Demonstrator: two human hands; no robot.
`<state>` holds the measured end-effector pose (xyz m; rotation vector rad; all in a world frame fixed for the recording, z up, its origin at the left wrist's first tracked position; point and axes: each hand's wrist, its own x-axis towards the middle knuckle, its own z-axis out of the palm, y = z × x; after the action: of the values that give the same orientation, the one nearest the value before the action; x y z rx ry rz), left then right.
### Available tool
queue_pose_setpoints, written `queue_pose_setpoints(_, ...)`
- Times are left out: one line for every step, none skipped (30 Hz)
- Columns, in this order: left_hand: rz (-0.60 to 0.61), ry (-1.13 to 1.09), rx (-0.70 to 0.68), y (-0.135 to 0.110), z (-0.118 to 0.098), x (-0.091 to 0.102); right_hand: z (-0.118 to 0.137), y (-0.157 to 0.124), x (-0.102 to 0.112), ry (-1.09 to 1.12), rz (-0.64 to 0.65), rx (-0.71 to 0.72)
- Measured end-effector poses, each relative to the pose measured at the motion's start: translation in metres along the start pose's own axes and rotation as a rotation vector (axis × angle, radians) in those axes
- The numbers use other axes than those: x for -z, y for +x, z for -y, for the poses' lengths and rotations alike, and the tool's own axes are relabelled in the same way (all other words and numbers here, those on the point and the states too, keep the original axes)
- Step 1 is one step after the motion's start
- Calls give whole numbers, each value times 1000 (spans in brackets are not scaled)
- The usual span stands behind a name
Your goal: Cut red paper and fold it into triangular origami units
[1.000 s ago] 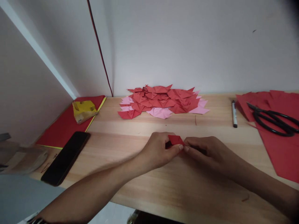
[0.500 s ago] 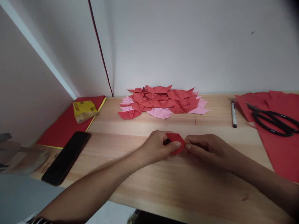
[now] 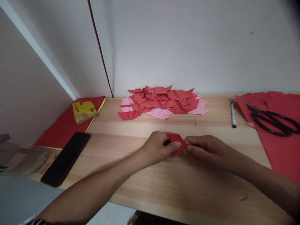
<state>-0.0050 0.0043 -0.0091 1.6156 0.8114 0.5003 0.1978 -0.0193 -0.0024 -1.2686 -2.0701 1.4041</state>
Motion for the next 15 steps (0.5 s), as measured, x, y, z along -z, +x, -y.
queue_pose_setpoints(-1,1,11,0,0,0,0,0,0,-14,-6,2)
queue_pose_setpoints(-12,8,26,0,-1,-1,0,0,-1,-31,-22,0)
queue_pose_setpoints(-23,27,34,-1,-2,-2,1,0,-3,-49,-45,-1)
queue_pose_setpoints(-38,55,33,-1,-3,-3,1,0,-5,-69,-71,-2)
queue_pose_setpoints(-57,95,16,-2,-4,-4,2,0,-8,-90,-98,-1)
queue_pose_setpoints(-80,146,-12,-3,-5,-5,4,0,-10,-113,-124,0)
queue_pose_setpoints(-106,201,-40,-3,-6,-6,5,-1,-12,-138,-146,3)
queue_pose_setpoints(-130,252,-65,-3,-7,-7,6,-1,-13,-159,-161,1)
queue_pose_setpoints(-145,290,-83,-4,-7,-7,6,-1,-14,-173,-164,-1)
queue_pose_setpoints(-151,309,-91,-4,-8,-7,7,-2,-14,-174,-159,-4)
queue_pose_setpoints(-148,308,-87,-4,-8,-6,7,-2,-13,-165,-147,-2)
queue_pose_setpoints(-138,289,-79,-4,-7,-6,7,-2,-12,-147,-130,0)
queue_pose_setpoints(-128,258,-71,-3,-7,-5,6,-3,-10,-127,-111,2)
queue_pose_setpoints(-118,224,-66,-3,-7,-5,5,-3,-9,-109,-97,4)
queue_pose_setpoints(-109,193,-65,-2,-6,-5,4,-2,-8,-95,-85,8)
